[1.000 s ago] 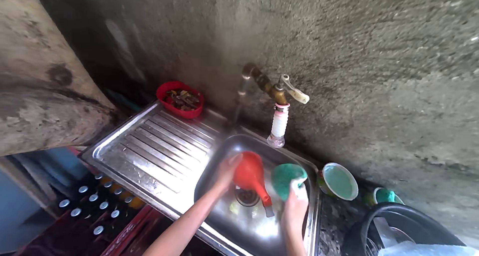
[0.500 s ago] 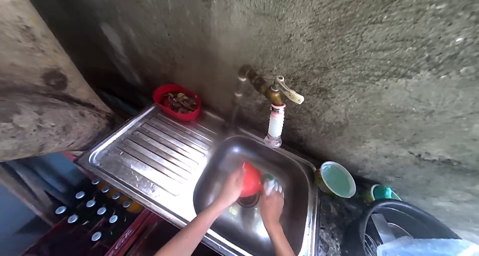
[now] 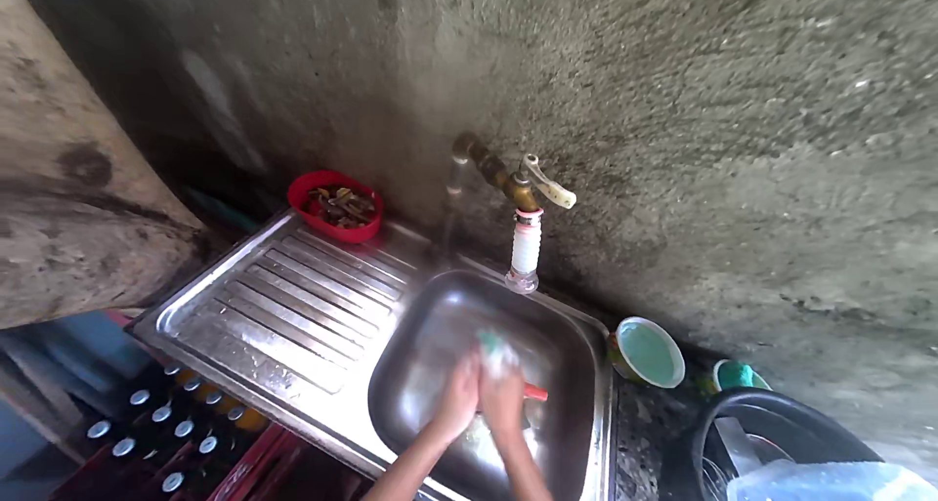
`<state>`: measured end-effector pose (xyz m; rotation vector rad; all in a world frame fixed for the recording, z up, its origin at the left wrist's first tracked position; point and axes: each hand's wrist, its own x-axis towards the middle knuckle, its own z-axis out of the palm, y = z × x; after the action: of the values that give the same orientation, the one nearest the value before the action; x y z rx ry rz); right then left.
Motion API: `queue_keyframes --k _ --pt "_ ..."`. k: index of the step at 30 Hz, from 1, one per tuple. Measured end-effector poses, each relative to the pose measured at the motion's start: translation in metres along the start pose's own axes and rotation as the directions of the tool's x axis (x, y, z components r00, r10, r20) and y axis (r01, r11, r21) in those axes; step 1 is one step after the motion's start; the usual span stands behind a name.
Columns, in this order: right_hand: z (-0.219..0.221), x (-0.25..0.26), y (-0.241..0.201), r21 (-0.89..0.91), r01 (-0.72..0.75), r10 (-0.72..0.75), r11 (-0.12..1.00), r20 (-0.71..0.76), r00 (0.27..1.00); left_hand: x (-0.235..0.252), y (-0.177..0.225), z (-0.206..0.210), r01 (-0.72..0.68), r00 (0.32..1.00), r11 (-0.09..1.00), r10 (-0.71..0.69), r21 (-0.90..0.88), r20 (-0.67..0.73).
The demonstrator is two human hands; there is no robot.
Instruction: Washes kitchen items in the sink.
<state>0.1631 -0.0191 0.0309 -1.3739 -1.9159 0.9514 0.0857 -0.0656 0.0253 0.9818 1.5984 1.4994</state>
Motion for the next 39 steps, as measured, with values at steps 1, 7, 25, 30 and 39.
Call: queue_keyframes --k 1,7,25,30,39 --pt "0.007 -0.015 0.003 -0.008 0.138 -0.138 0.990 -0.017 0.990 0.002 0.004 -0.002 0.099 0.992 0.986 -0.108 -0.130 -0.059" --pt "-0.005 0.010 -0.012 -0.168 -0.096 0.124 0.981 0.162 0.979 -0.001 -0.001 -0.002 0.047 0.998 0.992 -0.050 -0.118 -0.027" --pt "0.015 -0.055 0.054 -0.145 0.569 -0.579 0.809 -0.032 0.815 0.015 -0.009 -0.012 0.257 0.876 0.414 -0.482 -0.873 0.029" --pt "-0.003 -0.023 0.029 0.520 0.051 0.082 0.853 -0.230 0.970 0.011 -0.003 -0.013 0.268 0.917 0.630 -0.400 -0.729 -0.008" --pt "-0.054 0.062 -0.012 0.188 -0.043 -0.112 0.981 0.735 0.668 0.009 -0.006 -0.027 0.131 0.973 0.953 -0.176 -0.272 -0.147"
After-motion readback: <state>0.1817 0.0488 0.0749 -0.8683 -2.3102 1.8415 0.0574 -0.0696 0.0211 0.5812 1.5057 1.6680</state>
